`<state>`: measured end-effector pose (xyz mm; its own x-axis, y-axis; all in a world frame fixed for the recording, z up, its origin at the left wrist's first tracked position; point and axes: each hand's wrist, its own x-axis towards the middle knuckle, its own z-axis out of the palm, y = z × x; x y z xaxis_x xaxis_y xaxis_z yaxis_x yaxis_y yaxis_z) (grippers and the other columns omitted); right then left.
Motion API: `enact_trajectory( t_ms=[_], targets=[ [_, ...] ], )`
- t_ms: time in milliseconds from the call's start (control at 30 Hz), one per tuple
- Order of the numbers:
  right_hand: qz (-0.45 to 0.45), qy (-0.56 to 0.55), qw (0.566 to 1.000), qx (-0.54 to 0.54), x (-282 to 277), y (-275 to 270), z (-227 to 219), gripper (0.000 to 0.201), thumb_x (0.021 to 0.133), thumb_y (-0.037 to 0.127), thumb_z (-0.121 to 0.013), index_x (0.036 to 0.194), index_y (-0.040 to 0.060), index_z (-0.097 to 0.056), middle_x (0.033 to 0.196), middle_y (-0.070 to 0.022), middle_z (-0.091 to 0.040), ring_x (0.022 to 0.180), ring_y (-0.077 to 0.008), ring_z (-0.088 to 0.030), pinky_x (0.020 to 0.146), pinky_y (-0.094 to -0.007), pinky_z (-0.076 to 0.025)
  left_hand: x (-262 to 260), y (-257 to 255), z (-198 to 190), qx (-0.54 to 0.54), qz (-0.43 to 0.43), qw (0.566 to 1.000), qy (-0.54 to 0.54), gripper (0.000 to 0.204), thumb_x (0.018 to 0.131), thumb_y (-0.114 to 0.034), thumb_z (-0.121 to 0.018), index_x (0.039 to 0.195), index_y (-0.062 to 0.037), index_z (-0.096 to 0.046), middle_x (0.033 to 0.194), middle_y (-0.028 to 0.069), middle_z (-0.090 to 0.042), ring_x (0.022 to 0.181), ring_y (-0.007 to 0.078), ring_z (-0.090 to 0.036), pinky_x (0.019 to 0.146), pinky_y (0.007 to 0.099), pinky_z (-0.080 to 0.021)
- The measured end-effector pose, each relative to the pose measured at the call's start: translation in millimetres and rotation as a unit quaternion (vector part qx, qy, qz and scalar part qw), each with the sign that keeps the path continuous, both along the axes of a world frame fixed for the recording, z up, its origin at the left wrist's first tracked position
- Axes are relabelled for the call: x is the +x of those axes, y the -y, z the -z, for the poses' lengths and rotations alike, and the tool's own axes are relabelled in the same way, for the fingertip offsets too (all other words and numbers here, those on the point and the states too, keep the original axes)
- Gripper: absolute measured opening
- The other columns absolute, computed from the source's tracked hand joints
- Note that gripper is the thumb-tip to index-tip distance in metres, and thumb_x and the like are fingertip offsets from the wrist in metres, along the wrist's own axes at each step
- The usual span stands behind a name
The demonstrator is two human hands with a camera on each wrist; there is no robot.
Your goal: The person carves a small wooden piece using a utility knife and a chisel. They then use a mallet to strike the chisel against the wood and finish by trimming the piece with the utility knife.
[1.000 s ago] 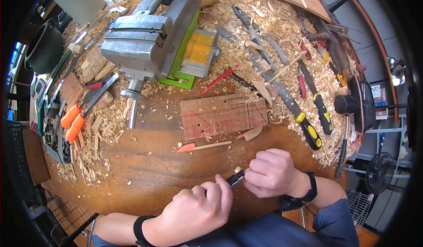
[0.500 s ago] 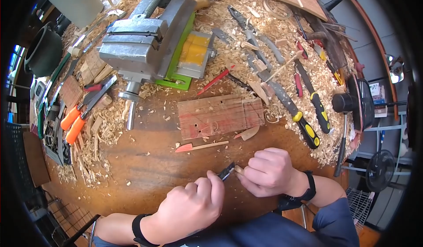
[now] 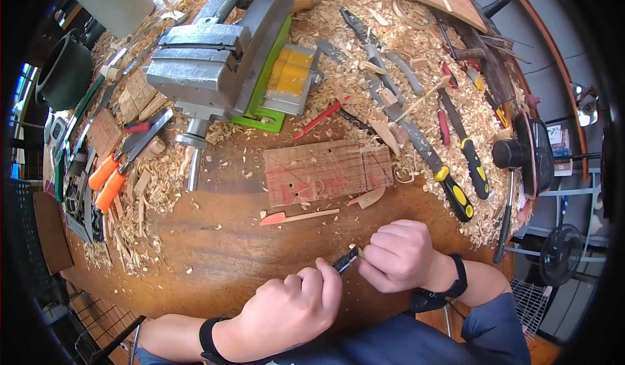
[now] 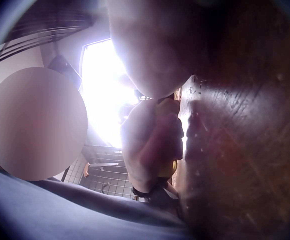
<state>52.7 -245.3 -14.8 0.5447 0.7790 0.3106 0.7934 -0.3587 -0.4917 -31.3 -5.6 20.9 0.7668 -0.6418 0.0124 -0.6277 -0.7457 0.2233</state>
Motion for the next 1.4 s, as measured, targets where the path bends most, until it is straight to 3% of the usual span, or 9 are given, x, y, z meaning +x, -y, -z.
enact_trajectory(
  t_ms=[100,167,300,400,900,967,1067,1167,1400],
  targets=[
    [-0.006,0.004,1.000,-0.003,0,0,0,0.024,0.078,0.015,-0.081,0.070,0.0112,-0.059,0.066,-0.0016,-0.049,0.056,-0.0201,-0.055,0.050,-0.0358,-0.043,0,1,2,0.003,0.012,0.999,0.041,0.026,0.085,-0.012,-0.067,0.102,0.0078,-0.069,0.069,-0.0002,-0.055,0.049,0.0054,-0.053,0.039,0.0226,-0.041],
    [-0.011,0.007,1.000,-0.002,0,0,-1,0.024,0.078,0.016,-0.081,0.070,0.0111,-0.059,0.066,-0.0017,-0.050,0.057,-0.0201,-0.056,0.050,-0.0358,-0.043,-1,5,-4,0.038,-0.010,0.999,-0.004,0.033,0.084,-0.013,-0.064,0.106,0.0114,-0.066,0.073,0.0050,-0.057,0.050,0.0119,-0.059,0.043,0.0275,-0.046],
    [-0.017,0.013,1.000,-0.009,0,-1,-1,0.024,0.079,0.016,-0.081,0.070,0.0113,-0.059,0.066,-0.0015,-0.050,0.057,-0.0198,-0.055,0.050,-0.0355,-0.042,2,8,-5,0.039,-0.017,0.999,-0.010,0.030,0.084,-0.016,-0.065,0.102,0.0085,-0.065,0.073,0.0056,-0.058,0.050,0.0123,-0.060,0.043,0.0274,-0.047],
    [-0.017,0.021,1.000,-0.013,0,-2,-2,0.024,0.080,0.015,-0.081,0.070,0.0115,-0.059,0.067,-0.0014,-0.050,0.057,-0.0197,-0.056,0.050,-0.0354,-0.043,5,9,-3,0.039,-0.008,0.999,0.025,0.020,0.086,-0.014,-0.065,0.095,0.0038,-0.064,0.068,-0.0006,-0.055,0.049,0.0054,-0.055,0.038,0.0234,-0.041],
    [0.009,0.005,1.000,-0.009,-1,1,-1,0.023,0.081,0.016,-0.080,0.070,0.0112,-0.060,0.067,-0.0022,-0.053,0.057,-0.0213,-0.059,0.052,-0.0367,-0.047,-3,6,0,-0.014,-0.032,0.999,0.001,0.021,0.087,-0.016,-0.063,0.096,0.0026,-0.063,0.069,0.0001,-0.054,0.048,0.0076,-0.059,0.039,0.0244,-0.044],
    [0.009,0.005,1.000,-0.010,-1,1,-1,0.024,0.081,0.016,-0.080,0.070,0.0112,-0.060,0.066,-0.0023,-0.053,0.057,-0.0213,-0.059,0.052,-0.0367,-0.047,-4,5,-2,-0.028,-0.049,0.997,-0.055,0.036,0.078,-0.011,-0.066,0.106,0.0107,-0.062,0.074,0.0094,-0.058,0.050,0.0194,-0.061,0.044,0.0334,-0.050],
    [0.004,-0.003,1.000,-0.013,-1,1,-1,0.023,0.080,0.016,-0.080,0.070,0.0113,-0.060,0.066,-0.0023,-0.053,0.058,-0.0212,-0.059,0.052,-0.0368,-0.047,-2,4,1,-0.055,-0.052,0.995,-0.068,0.034,0.078,-0.012,-0.067,0.104,0.0094,-0.061,0.072,0.0089,-0.057,0.049,0.0207,-0.061,0.044,0.0341,-0.050],
    [-0.002,-0.003,1.000,-0.012,0,-1,-2,0.024,0.082,0.015,-0.080,0.070,0.0111,-0.060,0.066,-0.0023,-0.052,0.057,-0.0213,-0.058,0.052,-0.0367,-0.046,7,3,-3,-0.061,-0.029,0.995,-0.070,0.019,0.085,-0.014,-0.065,0.093,0.0023,-0.060,0.069,0.0028,-0.055,0.047,0.0111,-0.059,0.040,0.0275,-0.049],
    [0.007,-0.001,1.000,-0.010,1,-3,-5,0.028,0.087,0.014,-0.080,0.068,0.0107,-0.059,0.064,-0.0031,-0.052,0.055,-0.0226,-0.058,0.051,-0.0371,-0.046,9,7,-6,-0.067,-0.042,0.992,-0.100,0.021,0.083,-0.014,-0.069,0.091,-0.0002,-0.055,0.070,0.0062,-0.056,0.048,0.0162,-0.062,0.040,0.0311,-0.051]
  ],
)
